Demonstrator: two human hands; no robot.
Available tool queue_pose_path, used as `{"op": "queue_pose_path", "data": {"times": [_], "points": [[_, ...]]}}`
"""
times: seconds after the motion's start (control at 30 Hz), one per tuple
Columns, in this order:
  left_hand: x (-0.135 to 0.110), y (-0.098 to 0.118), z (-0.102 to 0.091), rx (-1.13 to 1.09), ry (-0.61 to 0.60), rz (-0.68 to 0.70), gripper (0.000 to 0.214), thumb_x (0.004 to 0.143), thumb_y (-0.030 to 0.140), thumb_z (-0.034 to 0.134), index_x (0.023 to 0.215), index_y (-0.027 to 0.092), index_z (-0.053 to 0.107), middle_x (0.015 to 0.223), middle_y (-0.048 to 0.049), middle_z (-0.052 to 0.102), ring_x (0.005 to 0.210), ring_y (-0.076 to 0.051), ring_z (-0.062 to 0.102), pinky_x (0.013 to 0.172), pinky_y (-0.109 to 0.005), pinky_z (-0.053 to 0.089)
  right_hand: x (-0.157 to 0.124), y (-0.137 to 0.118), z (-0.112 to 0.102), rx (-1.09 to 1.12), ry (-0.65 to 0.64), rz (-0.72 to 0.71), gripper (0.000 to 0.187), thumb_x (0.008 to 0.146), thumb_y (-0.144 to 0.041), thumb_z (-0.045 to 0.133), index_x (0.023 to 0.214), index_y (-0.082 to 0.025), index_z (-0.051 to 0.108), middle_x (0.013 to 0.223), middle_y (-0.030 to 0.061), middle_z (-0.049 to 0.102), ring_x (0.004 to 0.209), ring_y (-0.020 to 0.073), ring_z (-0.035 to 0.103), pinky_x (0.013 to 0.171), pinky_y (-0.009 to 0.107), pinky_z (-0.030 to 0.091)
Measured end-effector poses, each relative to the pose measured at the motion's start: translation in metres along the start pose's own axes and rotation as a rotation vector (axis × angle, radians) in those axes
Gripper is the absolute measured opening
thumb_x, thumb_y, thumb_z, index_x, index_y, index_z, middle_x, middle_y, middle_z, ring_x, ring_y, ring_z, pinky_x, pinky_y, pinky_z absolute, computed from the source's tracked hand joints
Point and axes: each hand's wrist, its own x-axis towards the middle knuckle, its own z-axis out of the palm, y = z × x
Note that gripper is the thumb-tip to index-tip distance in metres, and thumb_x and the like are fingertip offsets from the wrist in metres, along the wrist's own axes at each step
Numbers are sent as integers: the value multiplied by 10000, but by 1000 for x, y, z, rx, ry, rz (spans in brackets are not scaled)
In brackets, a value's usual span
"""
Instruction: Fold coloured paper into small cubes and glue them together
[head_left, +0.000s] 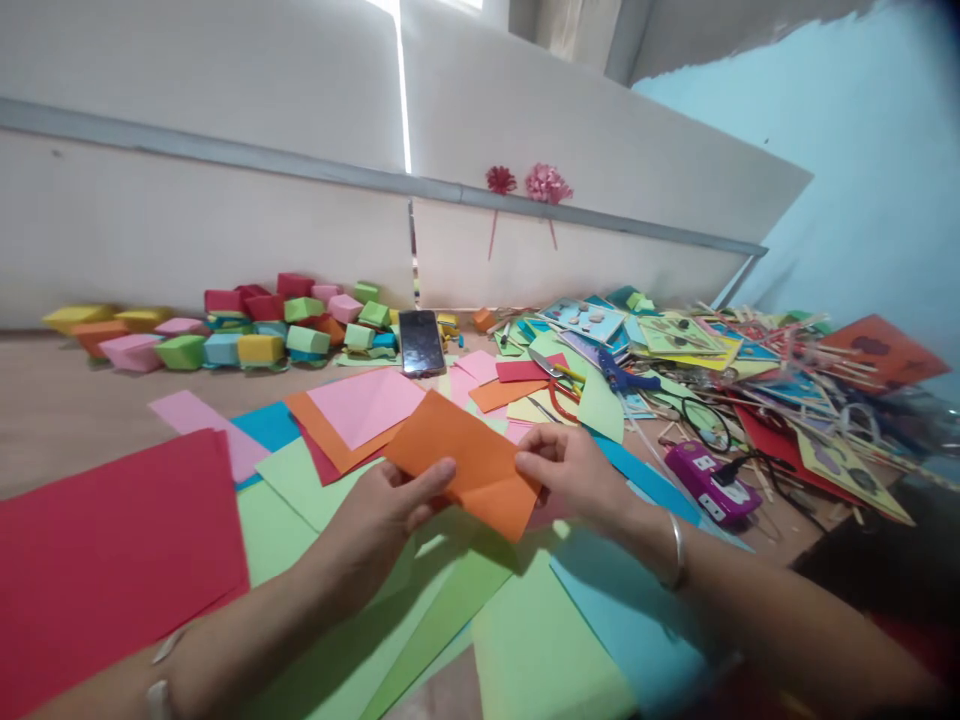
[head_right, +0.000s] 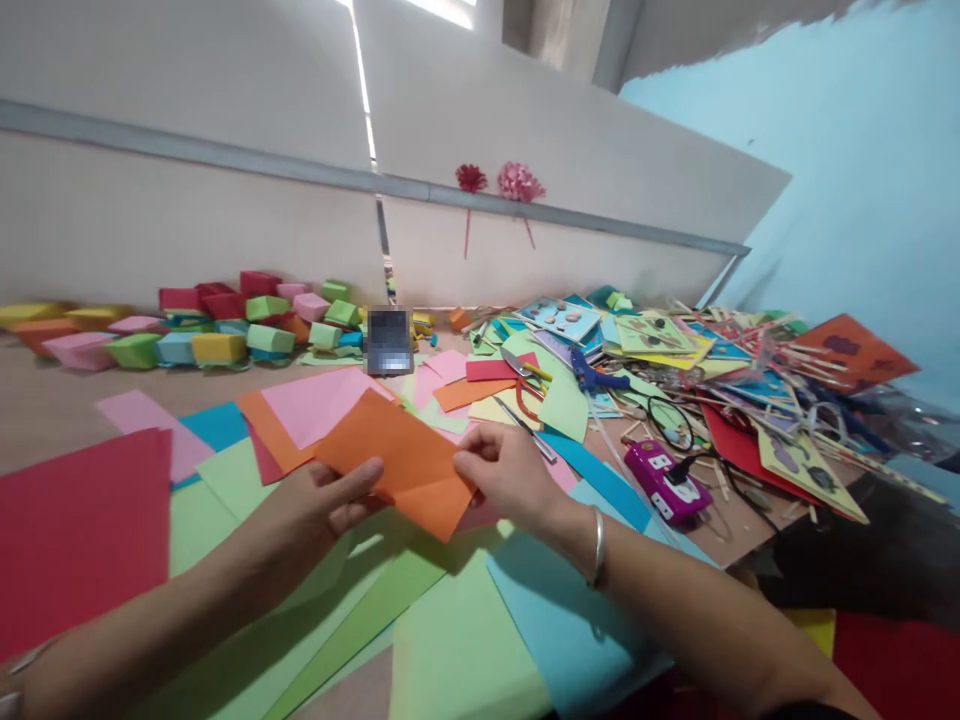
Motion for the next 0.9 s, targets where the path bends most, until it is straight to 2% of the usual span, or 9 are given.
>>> {"op": "queue_pose_path", "data": {"times": [0.1, 0.2, 0.4, 0.47, 0.57, 0.67, 0.77, 0.87, 0.9], "points": [[0, 0, 3, -206, 113, -60, 270, 626, 226, 882, 554, 122, 642, 557, 9, 585, 547, -100, 555, 529, -166, 514, -12, 11, 5, -59, -70, 111, 81, 731, -116, 593, 689, -178, 562, 507, -69, 577, 417, 75, 575, 389, 148, 428], [2, 0, 5, -293, 144, -99, 246, 650, 119, 856, 532, 117, 640, 522, 21, 577, 486, -71, 516, 451, -130, 475, -15, 15, 3, -105, -139, 156, 103, 743, -113, 607, 684, -180, 557, 486, -71, 579, 410, 92, 606, 356, 139, 395], [1, 2, 8, -383, 183, -126, 282, 824, 9, 668, 557, 100, 667, 566, -25, 662, 499, -84, 606, 469, -128, 529, -15, 13, 2, -76, -155, 185, 141, 753, -132, 626, 649, -175, 540, 454, -87, 548, 366, 71, 575, 345, 128, 350], [-2, 1, 8, -391, 177, -144, 271, 848, 19, 641, 594, 102, 685, 604, -42, 698, 529, -116, 654, 501, -172, 578, -18, 12, 7, -22, -160, 210, 151, 754, -137, 631, 647, -174, 533, 443, -91, 533, 365, 68, 573, 342, 123, 322], [-6, -3, 7, -331, 101, -231, 154, 855, 83, 658, 720, 94, 731, 739, -106, 763, 625, -224, 729, 564, -334, 650, -24, 14, 16, 31, -185, 222, 146, 761, -140, 629, 664, -182, 529, 432, -95, 517, 369, 79, 570, 339, 133, 317], [-5, -8, 4, -278, 84, -246, 81, 848, 89, 666, 839, 99, 746, 854, -139, 787, 691, -268, 754, 612, -400, 665, -25, 15, 17, -27, -307, 209, 127, 796, -170, 624, 698, -180, 545, 486, -74, 560, 387, 86, 571, 374, 158, 372], [-2, -9, 3, -274, 108, -183, 127, 859, 65, 648, 925, 120, 742, 957, -123, 792, 762, -236, 764, 668, -350, 666, -15, 7, -1, -324, -312, 18, 180, 905, -244, 562, 745, -165, 582, 664, -10, 668, 511, 90, 628, 486, 182, 434], [-2, -8, 3, -289, 113, -219, 130, 868, 76, 651, 941, 136, 741, 975, -102, 795, 790, -220, 767, 686, -325, 665, 8, -8, -33, -1042, 12, -288, 213, 953, -208, 520, 787, -163, 645, 796, 33, 711, 747, 121, 662, 656, 206, 429], [-2, -7, 3, -290, 117, -236, 120, 870, 82, 653, 927, 140, 741, 953, -96, 797, 776, -220, 768, 674, -324, 665, 17, -12, -45, -1130, 74, -289, 215, 951, -187, 518, 797, -149, 663, 853, 72, 718, 825, 156, 661, 697, 231, 421]]}}
